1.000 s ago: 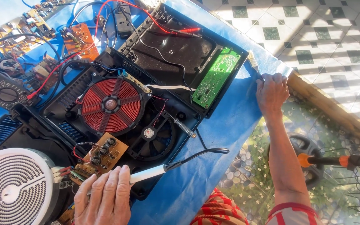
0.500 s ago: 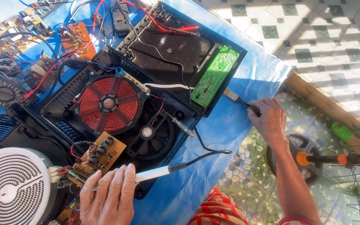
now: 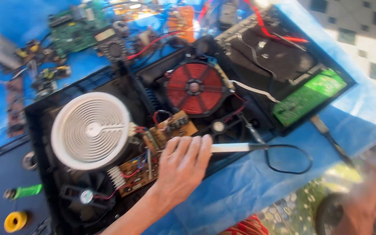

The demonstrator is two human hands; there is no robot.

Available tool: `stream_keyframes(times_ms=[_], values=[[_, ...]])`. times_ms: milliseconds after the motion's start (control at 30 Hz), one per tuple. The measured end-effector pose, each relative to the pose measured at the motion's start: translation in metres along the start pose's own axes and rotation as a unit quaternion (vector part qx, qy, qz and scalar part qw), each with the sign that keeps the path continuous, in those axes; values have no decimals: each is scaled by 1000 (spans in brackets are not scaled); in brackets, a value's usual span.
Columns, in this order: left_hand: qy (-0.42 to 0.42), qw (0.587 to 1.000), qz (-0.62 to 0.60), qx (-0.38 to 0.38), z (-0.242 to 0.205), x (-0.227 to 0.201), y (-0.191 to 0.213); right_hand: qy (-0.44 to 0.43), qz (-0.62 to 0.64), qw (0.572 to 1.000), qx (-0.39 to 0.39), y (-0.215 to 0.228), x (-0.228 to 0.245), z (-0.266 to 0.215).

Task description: The person works on a disassembled electronic device, using a screwdriver to adjust components on a circuit board and a soldering iron to work on connections. The person handles the circuit board and various tools while working on the device.

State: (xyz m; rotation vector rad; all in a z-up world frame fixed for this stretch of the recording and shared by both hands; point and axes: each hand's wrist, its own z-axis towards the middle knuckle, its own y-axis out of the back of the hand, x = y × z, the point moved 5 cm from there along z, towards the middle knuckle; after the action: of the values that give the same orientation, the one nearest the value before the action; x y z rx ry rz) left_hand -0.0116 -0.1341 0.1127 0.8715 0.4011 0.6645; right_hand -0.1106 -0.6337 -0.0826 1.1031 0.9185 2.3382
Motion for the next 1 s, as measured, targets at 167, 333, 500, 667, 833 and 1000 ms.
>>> stream_keyframes(times_ms=[167,333,500,667,833,1000], values=[[29,998,-7,-48,8,1,3,-187,-191,964,8,-76,197,111],[26,994,-49,-97,7,-13,11,-269,236,932,-59,-162,173,163],[8,991,-39,-129,-3,-23,7,-264,525,791,-168,-208,168,169],[6,984,-119,-131,-12,-33,-9,-308,318,872,-207,-194,216,221],[31,976,-170,-130,-9,-39,5,-181,-67,946,-259,-176,247,238],[67,919,-385,-62,-23,-46,18,-325,422,784,-319,-167,202,212]])
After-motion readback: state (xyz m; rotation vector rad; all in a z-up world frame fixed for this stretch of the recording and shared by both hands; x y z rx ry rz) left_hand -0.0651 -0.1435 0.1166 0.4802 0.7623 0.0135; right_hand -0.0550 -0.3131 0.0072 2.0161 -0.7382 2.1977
